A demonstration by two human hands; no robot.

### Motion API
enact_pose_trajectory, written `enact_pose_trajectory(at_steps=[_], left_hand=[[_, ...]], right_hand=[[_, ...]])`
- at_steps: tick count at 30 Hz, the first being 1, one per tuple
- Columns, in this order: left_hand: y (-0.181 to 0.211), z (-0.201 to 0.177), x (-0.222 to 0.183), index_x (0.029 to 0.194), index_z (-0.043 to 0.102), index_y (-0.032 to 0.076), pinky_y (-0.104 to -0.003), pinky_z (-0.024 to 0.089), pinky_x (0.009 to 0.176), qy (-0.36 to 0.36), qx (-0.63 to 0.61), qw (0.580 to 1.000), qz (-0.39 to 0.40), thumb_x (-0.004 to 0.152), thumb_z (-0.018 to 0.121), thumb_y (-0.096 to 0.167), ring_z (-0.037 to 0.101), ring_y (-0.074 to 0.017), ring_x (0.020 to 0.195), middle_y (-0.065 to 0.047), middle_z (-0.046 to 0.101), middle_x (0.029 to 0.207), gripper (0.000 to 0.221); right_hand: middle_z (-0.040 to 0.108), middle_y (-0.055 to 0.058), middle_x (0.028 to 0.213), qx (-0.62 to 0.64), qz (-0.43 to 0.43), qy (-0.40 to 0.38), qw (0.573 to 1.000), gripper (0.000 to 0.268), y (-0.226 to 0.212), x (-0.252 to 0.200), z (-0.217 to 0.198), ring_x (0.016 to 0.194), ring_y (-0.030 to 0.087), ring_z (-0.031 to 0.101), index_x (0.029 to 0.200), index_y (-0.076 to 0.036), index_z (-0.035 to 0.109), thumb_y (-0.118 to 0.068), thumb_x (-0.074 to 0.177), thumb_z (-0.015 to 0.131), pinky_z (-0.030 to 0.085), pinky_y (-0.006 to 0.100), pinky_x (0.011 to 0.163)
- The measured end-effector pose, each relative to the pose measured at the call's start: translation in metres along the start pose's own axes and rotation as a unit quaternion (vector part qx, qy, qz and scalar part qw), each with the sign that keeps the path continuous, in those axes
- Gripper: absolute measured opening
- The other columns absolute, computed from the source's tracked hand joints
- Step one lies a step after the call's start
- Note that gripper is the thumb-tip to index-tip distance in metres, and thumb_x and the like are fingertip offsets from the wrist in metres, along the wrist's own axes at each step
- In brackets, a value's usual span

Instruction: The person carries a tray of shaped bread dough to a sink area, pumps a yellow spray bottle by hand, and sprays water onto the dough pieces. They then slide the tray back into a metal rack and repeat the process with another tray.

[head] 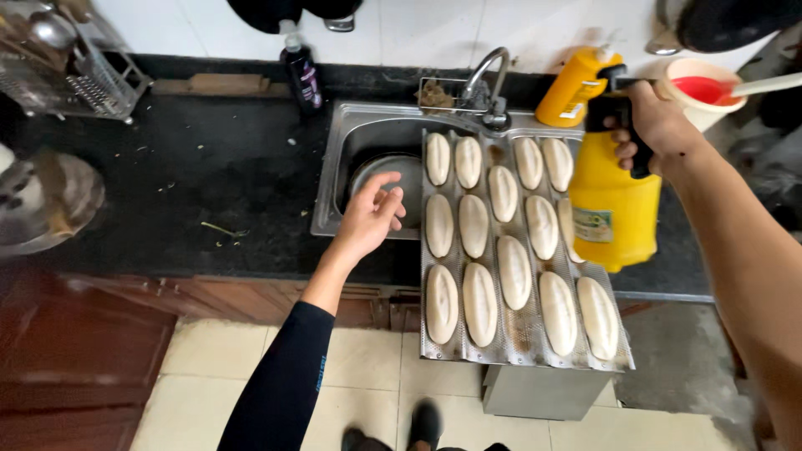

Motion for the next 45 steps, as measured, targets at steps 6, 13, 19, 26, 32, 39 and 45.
enact_pose_trajectory(at_steps=[6, 13, 19, 26, 32, 39, 45], left_hand=[[0.001, -0.055, 0.007, 0.137, 0.058, 0.006, -0.027, 0.051, 0.057, 0.052, 0.03, 0.998, 0.0, 0.103, 0.059, 0.027, 0.064, -0.0098, 0.062, -0.005, 0.068, 0.081, 0.04], [-0.014, -0.145, 0.0, 0.136, 0.059, 0.006, -0.027, 0.052, 0.057, 0.098, 0.051, 0.993, -0.03, 0.102, 0.061, 0.027, 0.063, -0.0107, 0.061, -0.005, 0.069, 0.08, 0.041], [-0.034, -0.248, 0.012, 0.137, 0.059, 0.008, -0.026, 0.052, 0.059, 0.13, 0.025, 0.989, -0.057, 0.102, 0.06, 0.028, 0.064, -0.0088, 0.064, -0.003, 0.069, 0.082, 0.04], [-0.072, -0.326, 0.013, 0.137, 0.058, 0.008, -0.027, 0.053, 0.06, 0.145, 0.023, 0.985, -0.085, 0.102, 0.06, 0.028, 0.064, -0.0097, 0.064, -0.004, 0.069, 0.08, 0.041], [-0.096, -0.371, 0.006, 0.137, 0.059, 0.009, -0.027, 0.054, 0.06, 0.17, 0.017, 0.981, -0.092, 0.101, 0.06, 0.028, 0.065, -0.0111, 0.065, -0.005, 0.069, 0.081, 0.04], [-0.109, -0.375, 0.015, 0.136, 0.059, 0.01, -0.027, 0.053, 0.061, 0.161, -0.006, 0.982, -0.1, 0.102, 0.06, 0.027, 0.065, -0.0109, 0.066, -0.004, 0.069, 0.082, 0.039], [-0.117, -0.331, 0.052, 0.129, 0.064, 0.005, -0.027, 0.052, 0.058, 0.107, -0.045, 0.99, -0.077, 0.103, 0.06, 0.022, 0.063, -0.0114, 0.064, -0.005, 0.067, 0.081, 0.032]], right_hand=[[0.036, -0.003, 0.056, 0.005, -0.01, -0.156, 0.988, 0.054, -0.032, -0.017, 0.11, 0.042, 0.011, 0.03, 0.083, -0.013, 0.054, -0.059, 0.102, 0.033, 0.03, 0.03, 0.042], [0.044, -0.001, 0.06, -0.006, -0.053, -0.238, 0.97, 0.057, -0.075, -0.061, 0.248, 0.048, 0.011, 0.04, 0.086, -0.008, 0.057, -0.061, 0.103, 0.049, 0.034, 0.028, 0.045], [0.057, 0.004, 0.071, 0.05, -0.065, -0.277, 0.957, 0.027, -0.088, -0.026, 0.384, 0.061, 0.016, 0.055, 0.09, -0.01, 0.057, -0.034, 0.102, 0.058, 0.049, 0.032, 0.058], [0.068, 0.0, 0.099, 0.12, -0.009, -0.285, 0.951, 0.031, -0.042, 0.03, 0.549, 0.092, 0.015, 0.065, 0.121, -0.012, 0.06, -0.033, 0.098, 0.06, 0.056, 0.044, 0.081], [0.064, -0.001, 0.119, 0.097, -0.028, -0.249, 0.963, 0.04, -0.035, 0.045, 0.639, 0.112, 0.015, 0.057, 0.133, -0.014, 0.054, -0.032, 0.099, 0.063, 0.042, 0.052, 0.093], [0.069, 0.012, 0.122, 0.14, -0.099, -0.257, 0.951, 0.052, -0.04, 0.056, 0.679, 0.116, 0.023, 0.064, 0.133, -0.003, 0.056, -0.038, 0.096, 0.064, 0.051, 0.039, 0.097], [0.065, 0.013, 0.13, -0.124, -0.089, -0.249, 0.956, 0.066, -0.057, 0.045, 0.63, 0.119, 0.023, 0.061, 0.144, -0.007, 0.05, -0.053, 0.097, 0.057, 0.052, 0.043, 0.094]])
Point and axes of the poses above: each hand's wrist, its own x-axis towards the middle knuckle, its own z-axis out of the palm, y = z × x, the point moved 9 cm from there along x, towards the middle knuckle
